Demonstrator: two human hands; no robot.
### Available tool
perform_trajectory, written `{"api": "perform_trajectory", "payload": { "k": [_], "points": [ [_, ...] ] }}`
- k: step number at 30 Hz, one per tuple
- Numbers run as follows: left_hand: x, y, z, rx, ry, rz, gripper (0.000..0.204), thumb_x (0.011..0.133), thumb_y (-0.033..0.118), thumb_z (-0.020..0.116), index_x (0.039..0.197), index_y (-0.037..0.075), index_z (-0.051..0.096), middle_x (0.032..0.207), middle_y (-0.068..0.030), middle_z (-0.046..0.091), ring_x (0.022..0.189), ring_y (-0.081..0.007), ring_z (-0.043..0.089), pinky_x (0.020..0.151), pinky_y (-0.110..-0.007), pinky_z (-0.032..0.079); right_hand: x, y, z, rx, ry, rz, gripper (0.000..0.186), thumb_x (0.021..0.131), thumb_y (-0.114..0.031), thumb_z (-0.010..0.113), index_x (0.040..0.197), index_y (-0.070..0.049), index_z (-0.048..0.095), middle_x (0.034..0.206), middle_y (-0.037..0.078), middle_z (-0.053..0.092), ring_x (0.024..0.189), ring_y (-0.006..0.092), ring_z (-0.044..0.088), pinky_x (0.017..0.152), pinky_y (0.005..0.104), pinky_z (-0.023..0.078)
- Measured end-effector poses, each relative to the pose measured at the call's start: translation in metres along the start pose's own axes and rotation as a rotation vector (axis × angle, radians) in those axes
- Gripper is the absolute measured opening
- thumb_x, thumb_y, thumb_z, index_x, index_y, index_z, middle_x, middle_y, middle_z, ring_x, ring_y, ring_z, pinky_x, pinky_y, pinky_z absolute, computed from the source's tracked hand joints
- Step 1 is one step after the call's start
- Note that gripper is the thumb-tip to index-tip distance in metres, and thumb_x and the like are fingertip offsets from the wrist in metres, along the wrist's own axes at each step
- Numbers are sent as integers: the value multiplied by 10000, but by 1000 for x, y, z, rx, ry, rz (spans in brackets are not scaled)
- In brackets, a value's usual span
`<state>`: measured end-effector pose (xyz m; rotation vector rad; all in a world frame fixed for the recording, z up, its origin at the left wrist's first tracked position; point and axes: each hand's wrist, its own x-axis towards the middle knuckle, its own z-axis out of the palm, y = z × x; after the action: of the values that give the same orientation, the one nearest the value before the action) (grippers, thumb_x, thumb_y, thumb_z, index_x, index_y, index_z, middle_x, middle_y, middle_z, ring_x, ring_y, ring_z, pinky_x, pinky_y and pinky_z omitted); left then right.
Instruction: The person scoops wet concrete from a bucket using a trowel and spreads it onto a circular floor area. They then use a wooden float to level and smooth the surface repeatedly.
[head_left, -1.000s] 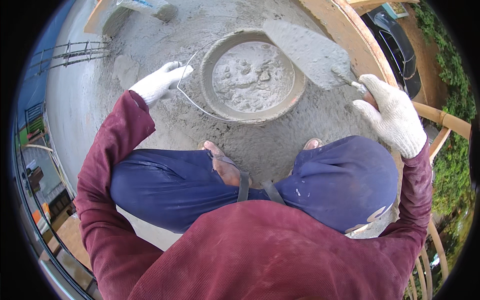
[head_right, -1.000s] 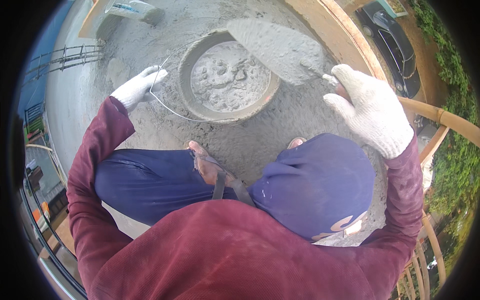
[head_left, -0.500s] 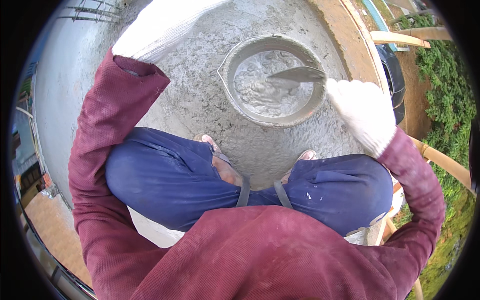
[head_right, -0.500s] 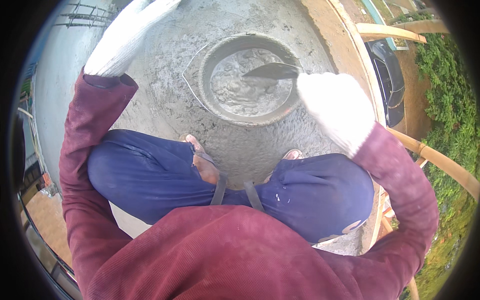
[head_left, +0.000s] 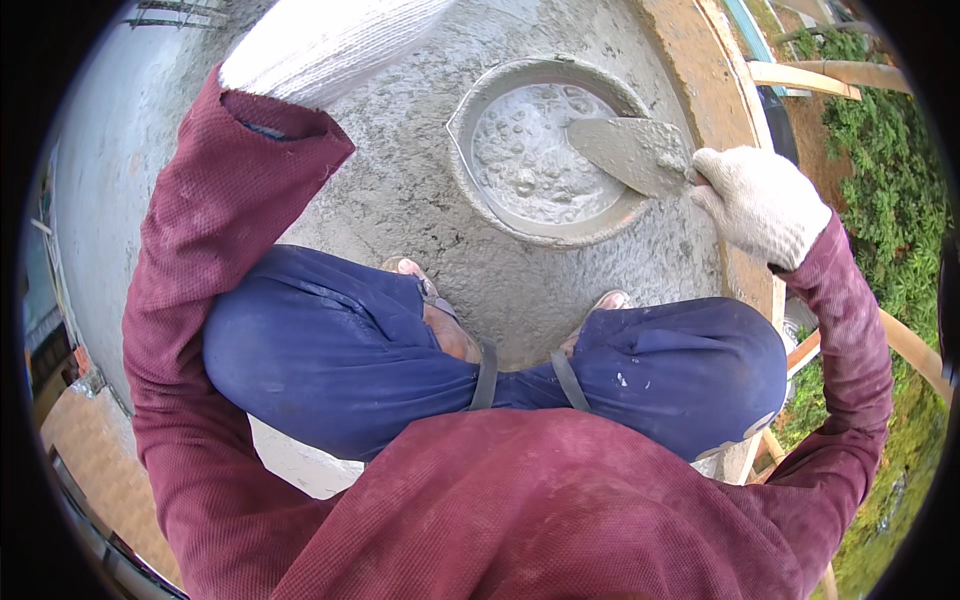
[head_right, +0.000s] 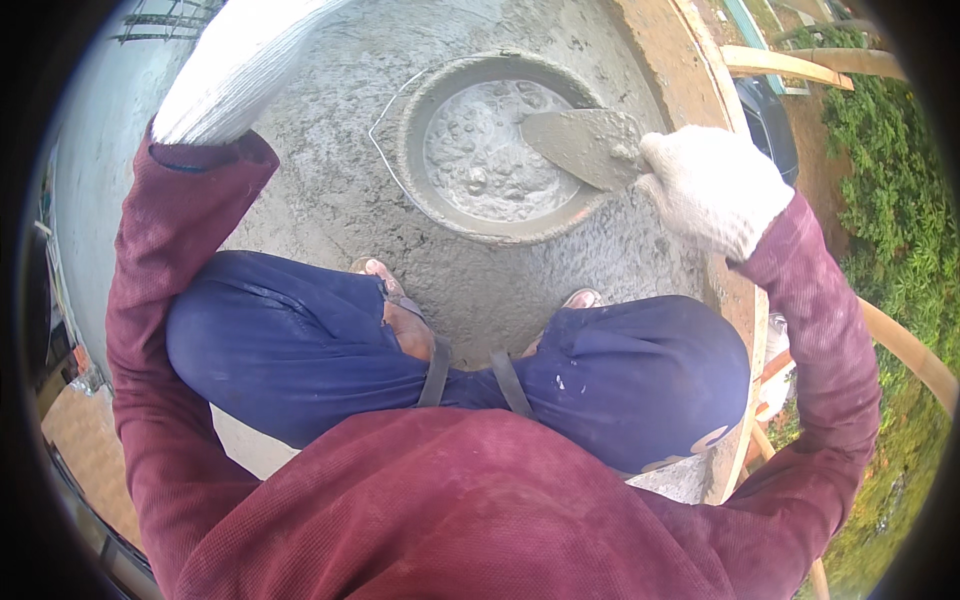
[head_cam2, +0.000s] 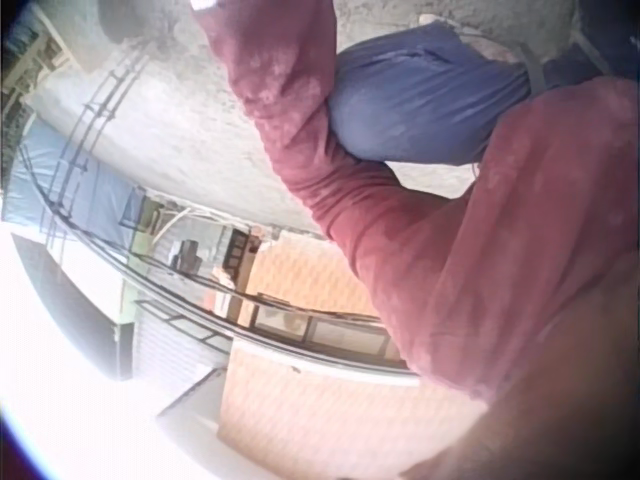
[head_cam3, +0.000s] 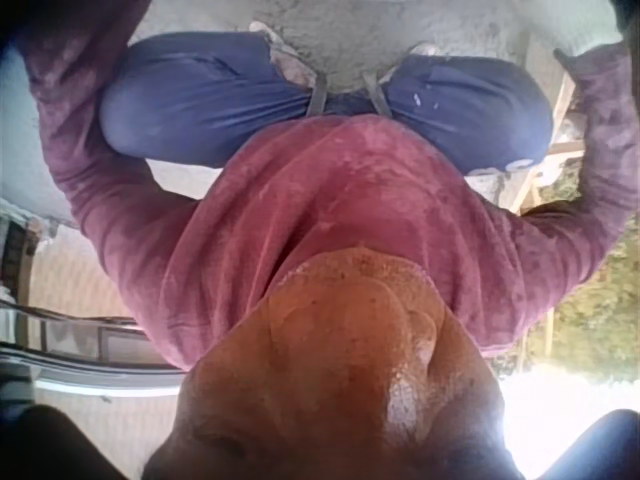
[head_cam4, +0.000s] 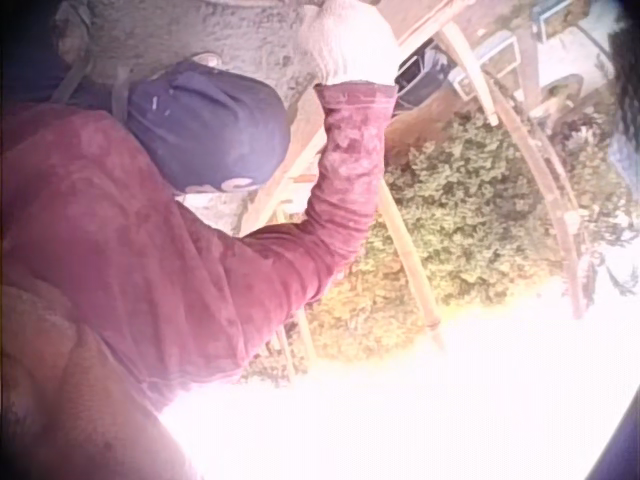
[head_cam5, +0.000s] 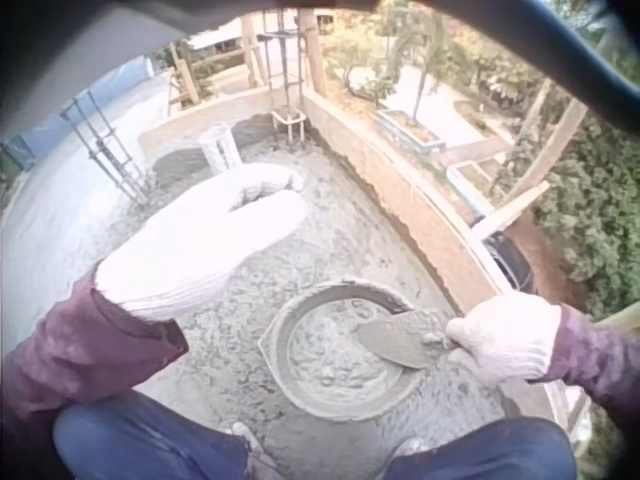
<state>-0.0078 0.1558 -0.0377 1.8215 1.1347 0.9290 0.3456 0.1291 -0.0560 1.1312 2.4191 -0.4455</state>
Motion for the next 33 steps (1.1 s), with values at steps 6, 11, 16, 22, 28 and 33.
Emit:
{"api": "perform_trajectory", "payload": {
  "k": [6,11,16,22,28,33],
  "points": [
    [0,5,2,-34,54,-62,377,1064,251,669,1336,-10,648,1228,-63,682,1151,-129,606,1019,-293,488,33,18,38,317,-15,-70,289,976,-269,652,1083,-2,682,938,232,707,929,435,697,826,491,545],
    [6,-20,-3,-107,47,11,346,1072,182,649,1359,-12,644,1254,-66,691,1144,-138,626,1005,-288,505,31,11,61,545,77,-77,344,961,-277,662,1141,13,699,967,224,729,938,414,705,848,448,552],
    [8,-22,-2,-175,99,-87,352,1074,177,626,1377,-2,643,1273,-74,703,1177,-150,636,1010,-305,512,1,21,74,786,16,38,380,935,-232,723,1222,16,692,952,175,725,870,267,688,831,381,545],
    [21,-46,-14,-50,61,-103,469,1104,318,545,1464,20,580,1413,-115,640,1311,-215,593,1127,-366,440,-44,31,97,982,143,141,390,931,-198,762,1260,2,700,1004,117,746,889,212,674,849,334,543],
    [28,-51,-20,-12,-14,-77,484,1146,358,465,1489,34,577,1523,-131,582,1414,-239,559,1170,-395,447,-117,39,112,917,349,329,454,902,-179,776,1314,-11,690,1138,99,738,1042,202,669,947,336,517],
    [35,-80,5,-36,-9,-97,509,1141,411,459,1493,66,583,1535,-111,575,1424,-241,551,1191,-414,427,-145,30,145,317,500,525,472,891,-177,762,1336,-54,663,1072,121,711,1041,319,689,934,415,547]
  ]
}}
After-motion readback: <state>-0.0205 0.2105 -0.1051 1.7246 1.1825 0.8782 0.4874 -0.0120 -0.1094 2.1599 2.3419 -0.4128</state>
